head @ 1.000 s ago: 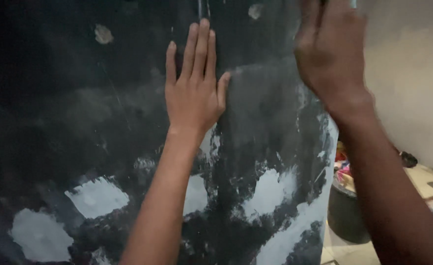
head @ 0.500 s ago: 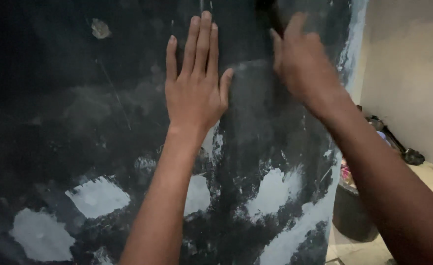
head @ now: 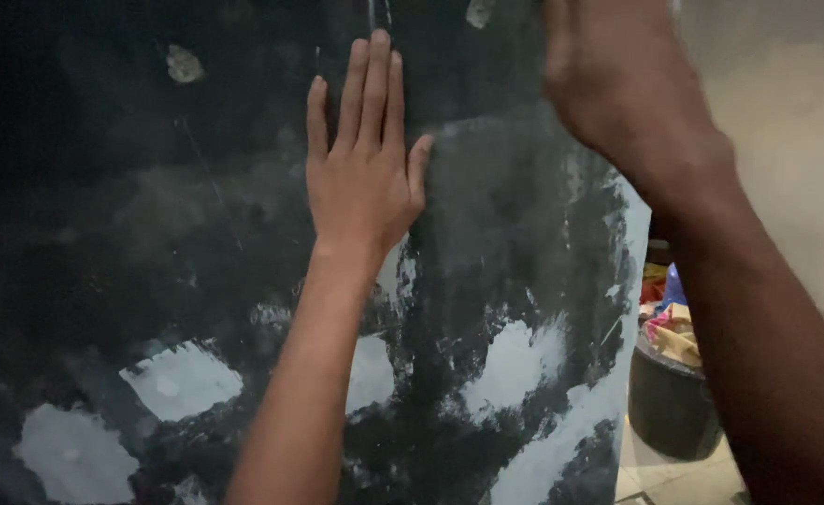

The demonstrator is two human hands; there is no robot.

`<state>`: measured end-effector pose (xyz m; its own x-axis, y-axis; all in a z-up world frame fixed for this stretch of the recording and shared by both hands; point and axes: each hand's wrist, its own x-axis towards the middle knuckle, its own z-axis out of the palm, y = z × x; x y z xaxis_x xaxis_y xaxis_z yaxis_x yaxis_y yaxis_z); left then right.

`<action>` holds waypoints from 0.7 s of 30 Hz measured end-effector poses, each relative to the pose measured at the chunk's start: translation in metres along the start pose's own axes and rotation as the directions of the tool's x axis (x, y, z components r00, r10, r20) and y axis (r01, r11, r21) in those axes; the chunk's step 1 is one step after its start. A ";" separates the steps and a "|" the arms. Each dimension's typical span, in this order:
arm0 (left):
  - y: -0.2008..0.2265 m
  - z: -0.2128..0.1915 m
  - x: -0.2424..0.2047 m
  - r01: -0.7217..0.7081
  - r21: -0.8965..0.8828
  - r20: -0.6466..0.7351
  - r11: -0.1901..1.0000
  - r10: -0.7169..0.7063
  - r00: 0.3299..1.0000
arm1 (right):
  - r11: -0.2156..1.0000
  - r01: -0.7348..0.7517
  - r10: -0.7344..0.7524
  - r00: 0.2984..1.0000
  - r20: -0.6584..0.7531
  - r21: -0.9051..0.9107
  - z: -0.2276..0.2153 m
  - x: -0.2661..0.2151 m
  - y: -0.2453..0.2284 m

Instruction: The person positions nails against a wall by hand, picks up a hammer, and drives a nail into the wall with the hammer.

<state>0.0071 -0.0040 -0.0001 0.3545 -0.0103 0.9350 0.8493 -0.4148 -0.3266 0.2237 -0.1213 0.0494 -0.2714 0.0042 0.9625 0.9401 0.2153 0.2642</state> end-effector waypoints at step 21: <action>0.000 0.001 -0.001 0.020 -0.013 -0.019 1.000 -0.020 1.000 | 0.964 -0.256 0.260 0.964 0.051 -0.068 0.002 0.002 -0.003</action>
<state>0.0070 -0.0035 -0.0010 0.3294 -0.0196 0.9440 0.8512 -0.4265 -0.3059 0.2201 -0.1202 0.0509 -0.0277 0.1097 0.9936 0.9901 0.1400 0.0121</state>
